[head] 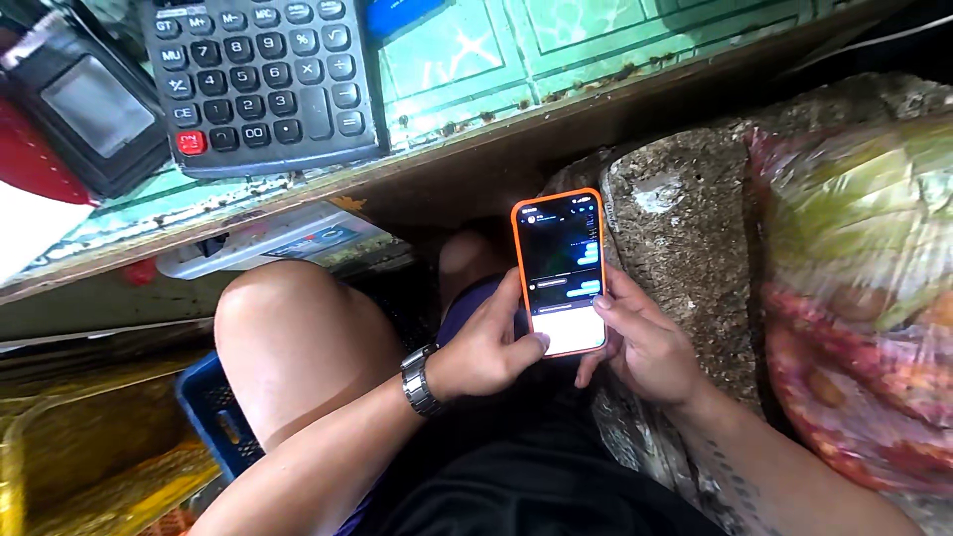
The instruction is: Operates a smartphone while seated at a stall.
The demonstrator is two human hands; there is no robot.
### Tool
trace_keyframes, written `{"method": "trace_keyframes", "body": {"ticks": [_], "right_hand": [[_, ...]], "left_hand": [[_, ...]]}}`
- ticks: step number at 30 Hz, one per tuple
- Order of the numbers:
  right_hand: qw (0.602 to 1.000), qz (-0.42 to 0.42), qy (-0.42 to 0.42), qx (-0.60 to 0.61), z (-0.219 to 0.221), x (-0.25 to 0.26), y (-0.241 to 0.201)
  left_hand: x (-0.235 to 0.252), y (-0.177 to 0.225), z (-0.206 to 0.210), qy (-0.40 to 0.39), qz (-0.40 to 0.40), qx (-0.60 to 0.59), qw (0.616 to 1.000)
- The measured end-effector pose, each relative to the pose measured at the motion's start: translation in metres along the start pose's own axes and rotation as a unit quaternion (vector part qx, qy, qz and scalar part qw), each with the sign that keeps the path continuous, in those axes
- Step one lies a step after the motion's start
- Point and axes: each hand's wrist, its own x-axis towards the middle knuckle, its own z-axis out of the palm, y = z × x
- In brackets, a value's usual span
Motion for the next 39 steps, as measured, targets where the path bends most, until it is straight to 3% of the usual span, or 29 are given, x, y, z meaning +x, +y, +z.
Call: {"method": "trace_keyframes", "body": {"ticks": [9,39], "right_hand": [[0.999,-0.009,-0.029,0.010,-0.0011,0.0014,-0.0001],[0.998,-0.004,-0.055,0.008,-0.0018,0.0003,0.0006]], "left_hand": [[0.0053,0.0023,0.0003,0.080,0.104,0.009,0.991],[0.0035,0.0011,-0.0003,0.067,0.108,-0.009,0.992]]}}
